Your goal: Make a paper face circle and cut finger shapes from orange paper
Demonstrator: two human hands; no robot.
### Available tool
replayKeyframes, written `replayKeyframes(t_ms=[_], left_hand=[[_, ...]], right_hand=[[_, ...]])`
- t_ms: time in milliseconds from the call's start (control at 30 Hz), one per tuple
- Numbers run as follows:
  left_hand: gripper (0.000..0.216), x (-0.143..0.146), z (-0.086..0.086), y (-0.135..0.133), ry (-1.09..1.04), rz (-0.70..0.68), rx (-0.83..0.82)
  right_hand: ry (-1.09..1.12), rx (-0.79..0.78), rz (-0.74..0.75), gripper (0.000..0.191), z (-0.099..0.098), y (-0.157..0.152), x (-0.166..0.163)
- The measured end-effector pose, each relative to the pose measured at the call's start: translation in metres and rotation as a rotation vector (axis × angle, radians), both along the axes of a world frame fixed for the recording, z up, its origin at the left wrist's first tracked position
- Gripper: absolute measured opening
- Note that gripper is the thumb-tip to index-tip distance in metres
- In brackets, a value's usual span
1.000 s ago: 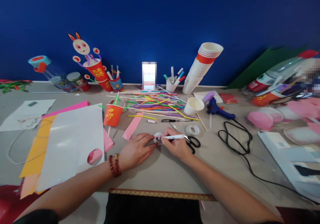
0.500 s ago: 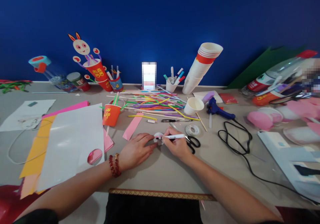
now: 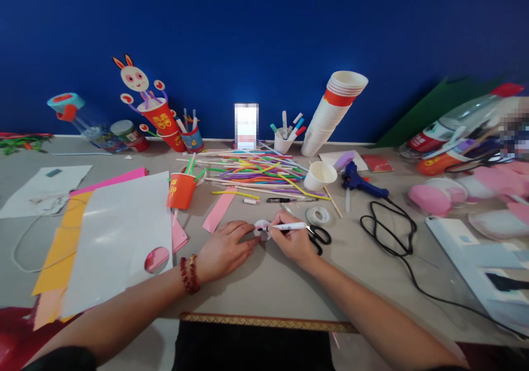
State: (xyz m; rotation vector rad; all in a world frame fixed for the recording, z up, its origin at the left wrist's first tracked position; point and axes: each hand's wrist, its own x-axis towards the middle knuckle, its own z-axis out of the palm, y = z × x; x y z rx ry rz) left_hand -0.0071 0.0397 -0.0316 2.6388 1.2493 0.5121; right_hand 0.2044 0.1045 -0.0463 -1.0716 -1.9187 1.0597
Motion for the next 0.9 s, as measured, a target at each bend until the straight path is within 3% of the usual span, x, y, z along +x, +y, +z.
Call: replayKeyframes(t_ms=[900], left_hand=[[0.031,0.0001,-0.0007,-0.0002,0.02,0.002,0.002]], right_hand=[[0.021,-0.006,0.004,0.02,0.0004,0.0006,-0.0005]])
